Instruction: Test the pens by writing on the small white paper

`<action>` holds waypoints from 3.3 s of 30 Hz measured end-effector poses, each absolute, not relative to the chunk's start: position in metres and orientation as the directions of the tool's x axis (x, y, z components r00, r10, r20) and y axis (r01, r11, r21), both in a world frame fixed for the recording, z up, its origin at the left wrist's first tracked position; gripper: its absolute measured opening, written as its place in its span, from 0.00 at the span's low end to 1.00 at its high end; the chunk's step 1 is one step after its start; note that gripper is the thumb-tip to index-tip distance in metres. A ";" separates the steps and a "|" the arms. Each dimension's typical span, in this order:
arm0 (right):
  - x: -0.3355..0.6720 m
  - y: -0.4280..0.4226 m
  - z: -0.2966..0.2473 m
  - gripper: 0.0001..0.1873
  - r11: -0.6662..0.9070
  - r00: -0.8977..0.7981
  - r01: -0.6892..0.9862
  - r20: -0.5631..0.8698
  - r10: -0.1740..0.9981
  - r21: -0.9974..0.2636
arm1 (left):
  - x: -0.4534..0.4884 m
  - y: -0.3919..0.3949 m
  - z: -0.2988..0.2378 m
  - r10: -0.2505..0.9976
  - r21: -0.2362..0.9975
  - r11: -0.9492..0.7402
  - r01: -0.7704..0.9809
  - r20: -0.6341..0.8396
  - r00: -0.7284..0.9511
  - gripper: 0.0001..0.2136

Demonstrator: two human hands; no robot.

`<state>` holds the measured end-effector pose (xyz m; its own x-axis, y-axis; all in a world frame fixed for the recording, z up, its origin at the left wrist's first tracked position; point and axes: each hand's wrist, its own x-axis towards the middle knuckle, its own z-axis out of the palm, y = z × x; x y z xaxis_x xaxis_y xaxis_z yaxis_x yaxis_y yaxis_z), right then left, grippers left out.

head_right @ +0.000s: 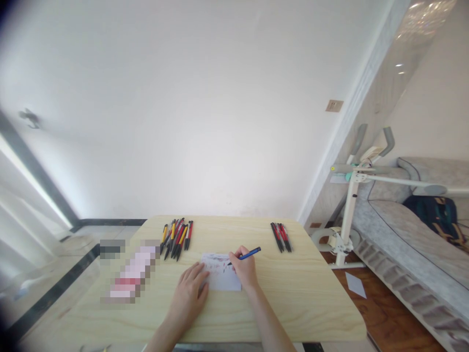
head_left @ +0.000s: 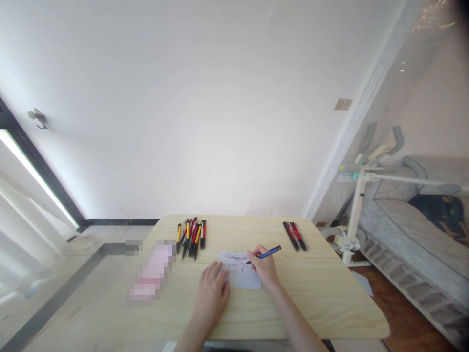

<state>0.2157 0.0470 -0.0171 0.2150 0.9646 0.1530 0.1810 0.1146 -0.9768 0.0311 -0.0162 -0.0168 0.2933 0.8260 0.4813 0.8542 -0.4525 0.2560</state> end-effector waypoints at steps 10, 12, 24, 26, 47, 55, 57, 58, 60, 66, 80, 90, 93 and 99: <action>0.213 0.046 -0.018 0.13 0.159 0.262 0.303 0.242 0.934 -0.940 | 0.030 -0.015 -0.020 0.816 0.241 -0.460 0.854 0.495 0.300 0.11; 0.213 0.045 -0.019 0.13 0.167 0.264 0.314 0.255 0.930 -0.935 | 0.030 -0.015 -0.019 0.814 0.245 -0.461 0.853 0.498 0.298 0.11; 0.214 0.045 -0.023 0.13 0.187 0.257 0.369 0.293 0.921 -0.910 | 0.031 -0.015 -0.019 0.817 0.273 -0.462 0.844 0.502 0.285 0.11; 0.214 0.045 -0.022 0.13 0.187 0.252 0.376 0.294 0.922 -0.908 | 0.031 -0.015 -0.019 0.816 0.270 -0.464 0.844 0.501 0.288 0.11; 0.214 0.045 -0.020 0.13 0.200 0.227 0.413 0.314 0.922 -0.888 | 0.031 -0.016 -0.016 0.821 0.274 -0.457 0.847 0.496 0.282 0.10; 0.213 0.045 -0.021 0.13 0.206 0.230 0.403 0.316 0.920 -0.892 | 0.031 -0.015 -0.018 0.817 0.269 -0.460 0.846 0.501 0.285 0.10; 0.213 0.045 -0.021 0.13 0.208 0.226 0.401 0.316 0.921 -0.892 | 0.031 -0.015 -0.018 0.816 0.274 -0.460 0.844 0.504 0.281 0.10; 0.213 0.044 -0.020 0.13 0.209 0.223 0.401 0.317 0.922 -0.892 | 0.031 -0.015 -0.018 0.815 0.275 -0.461 0.844 0.507 0.280 0.10; 0.213 0.044 -0.019 0.13 0.212 0.217 0.400 0.317 0.923 -0.892 | 0.030 -0.015 -0.018 0.815 0.276 -0.462 0.843 0.508 0.280 0.10; 0.215 0.044 -0.017 0.13 0.206 0.211 0.380 0.301 0.930 -0.902 | 0.030 -0.015 -0.019 0.825 0.279 -0.456 0.845 0.488 0.284 0.10; 0.219 0.044 -0.018 0.15 0.140 0.304 0.007 0.136 0.943 -0.990 | 0.032 -0.016 -0.017 0.829 0.278 -0.448 0.850 0.486 0.278 0.10; 0.247 0.047 -0.014 0.17 0.045 0.192 -0.393 -0.034 0.981 -0.918 | 0.032 -0.014 -0.019 0.824 0.271 -0.455 0.849 0.490 0.285 0.10; 0.246 0.047 -0.013 0.17 0.013 0.135 -0.451 -0.054 0.989 -0.893 | 0.032 -0.014 -0.019 0.824 0.265 -0.456 0.850 0.487 0.290 0.11; 0.238 0.038 -0.005 0.18 -0.091 -0.068 -0.453 -0.067 0.995 -0.887 | 0.031 -0.014 -0.019 0.827 0.257 -0.457 0.851 0.476 0.300 0.11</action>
<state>0.2382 0.0381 -0.0049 -0.0683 0.9954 -0.0669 -0.4530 -0.0907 -0.8869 0.0309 -0.0141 -0.0192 0.3000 0.8267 0.4760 0.8515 -0.4570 0.2571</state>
